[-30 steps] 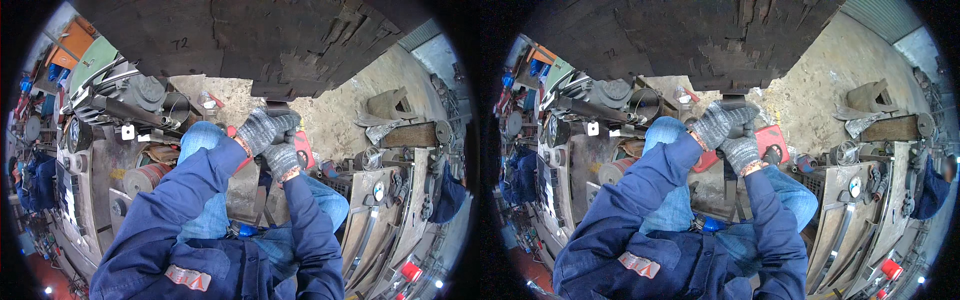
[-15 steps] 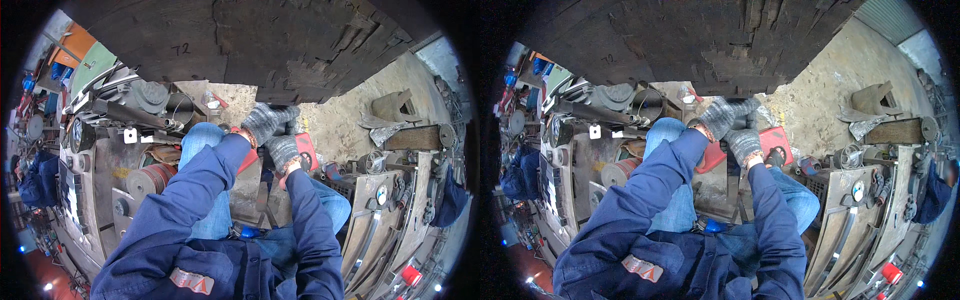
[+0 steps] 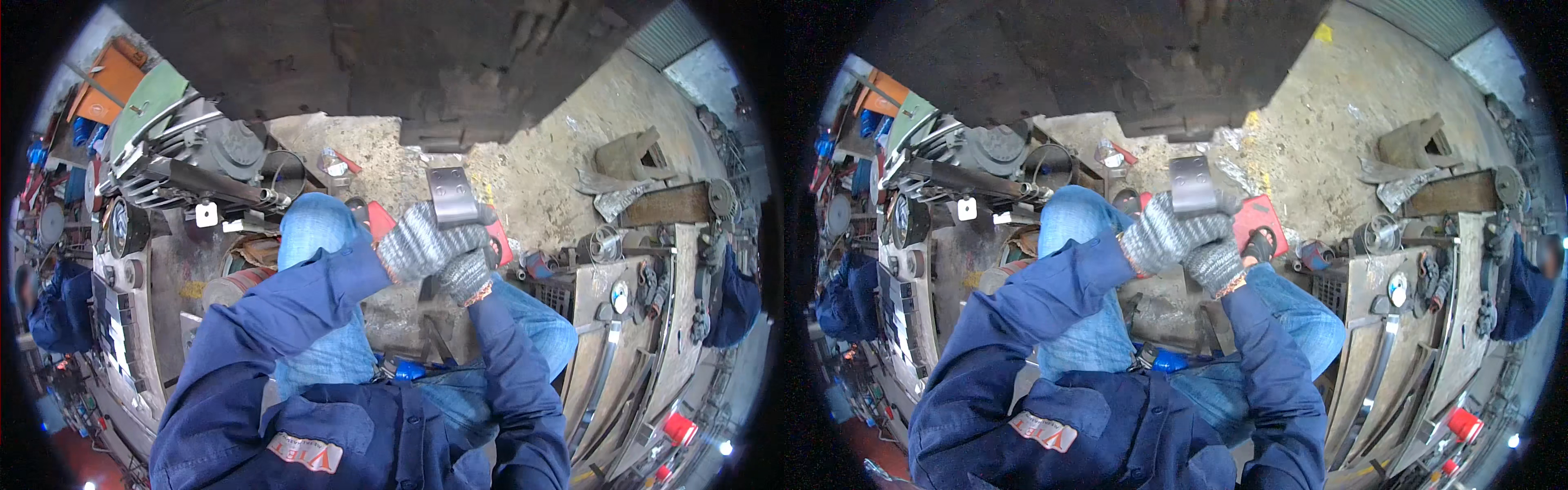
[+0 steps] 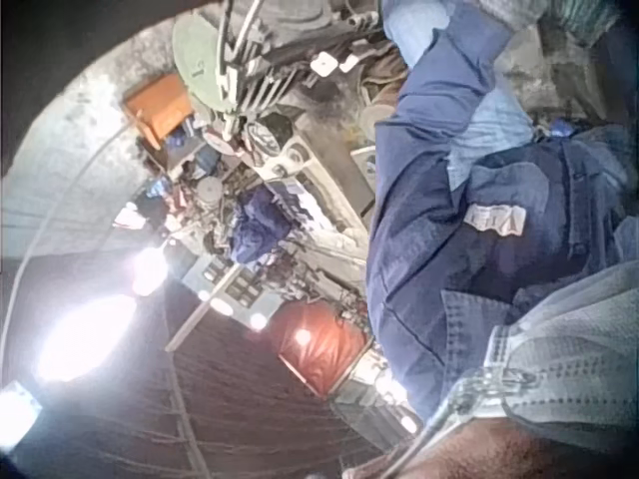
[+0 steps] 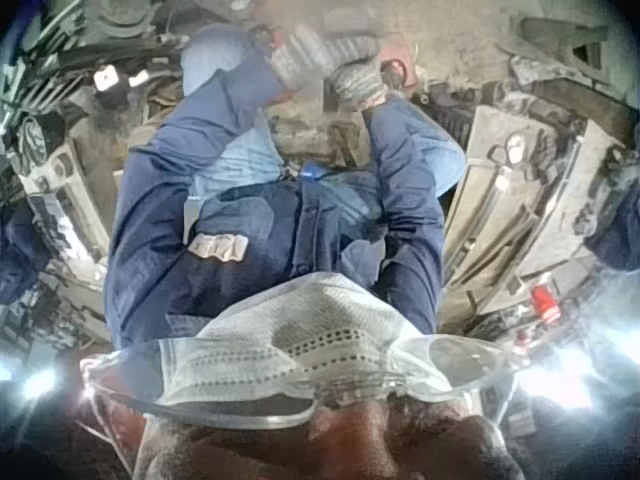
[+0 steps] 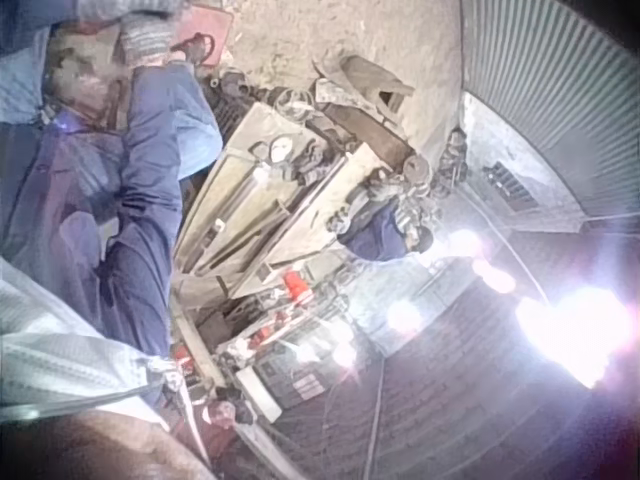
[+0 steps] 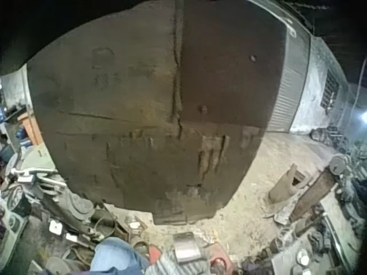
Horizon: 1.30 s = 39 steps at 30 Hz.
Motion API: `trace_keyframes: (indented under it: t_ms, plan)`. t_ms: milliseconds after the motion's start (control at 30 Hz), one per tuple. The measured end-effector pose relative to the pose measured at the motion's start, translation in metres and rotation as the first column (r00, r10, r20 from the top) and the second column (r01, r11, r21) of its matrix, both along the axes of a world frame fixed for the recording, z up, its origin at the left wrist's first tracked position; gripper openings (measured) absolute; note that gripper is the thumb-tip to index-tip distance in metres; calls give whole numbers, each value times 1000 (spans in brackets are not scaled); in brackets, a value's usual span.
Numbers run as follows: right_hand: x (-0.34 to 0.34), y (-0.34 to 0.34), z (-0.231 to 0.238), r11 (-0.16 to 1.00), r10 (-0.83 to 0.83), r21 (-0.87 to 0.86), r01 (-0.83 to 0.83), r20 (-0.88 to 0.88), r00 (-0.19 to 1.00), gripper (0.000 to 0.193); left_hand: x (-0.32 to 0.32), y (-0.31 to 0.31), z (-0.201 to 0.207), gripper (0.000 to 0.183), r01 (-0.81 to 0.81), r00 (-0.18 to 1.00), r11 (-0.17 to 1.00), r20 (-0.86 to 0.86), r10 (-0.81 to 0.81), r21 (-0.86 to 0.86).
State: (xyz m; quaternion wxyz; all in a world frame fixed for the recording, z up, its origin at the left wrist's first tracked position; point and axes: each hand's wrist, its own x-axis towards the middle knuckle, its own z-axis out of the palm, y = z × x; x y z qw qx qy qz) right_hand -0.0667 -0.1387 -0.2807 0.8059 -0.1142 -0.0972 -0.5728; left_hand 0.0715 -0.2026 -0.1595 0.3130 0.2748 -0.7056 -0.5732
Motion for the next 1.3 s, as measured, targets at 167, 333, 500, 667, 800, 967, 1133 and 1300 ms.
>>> trace_keyframes:
  t_ms: [167,333,500,667,800,967,1133,1300]
  plan:
    - [-12,44,-9,994,-95,24,109,-323,942,52,-8,24,-9,35,160,985,935,115,-129,-316]
    - [-16,37,-20,985,-143,-25,170,-664,734,54,-12,28,-21,34,137,991,854,57,-125,-502]
    - [-20,33,-24,981,-182,-131,145,-880,439,55,-10,21,-1,34,177,982,939,111,-150,-295]
    - [-10,15,-24,964,-260,-255,79,-963,69,56,-7,12,12,37,17,1000,981,6,-19,194]
    - [-11,-6,-23,945,-312,-326,21,-920,-236,57,-8,-10,9,36,-67,996,942,-41,85,329]
    - [4,-34,97,787,-509,62,-614,-496,-703,55,-8,-31,3,30,-82,991,900,-57,118,427]
    - [-9,-31,9,871,-489,-436,-228,-720,-492,40,-16,-43,0,29,-67,980,844,-123,156,533]
    - [6,-45,29,914,-400,-403,-55,-867,-297,40,-13,-55,-12,30,-53,978,862,-150,148,504]
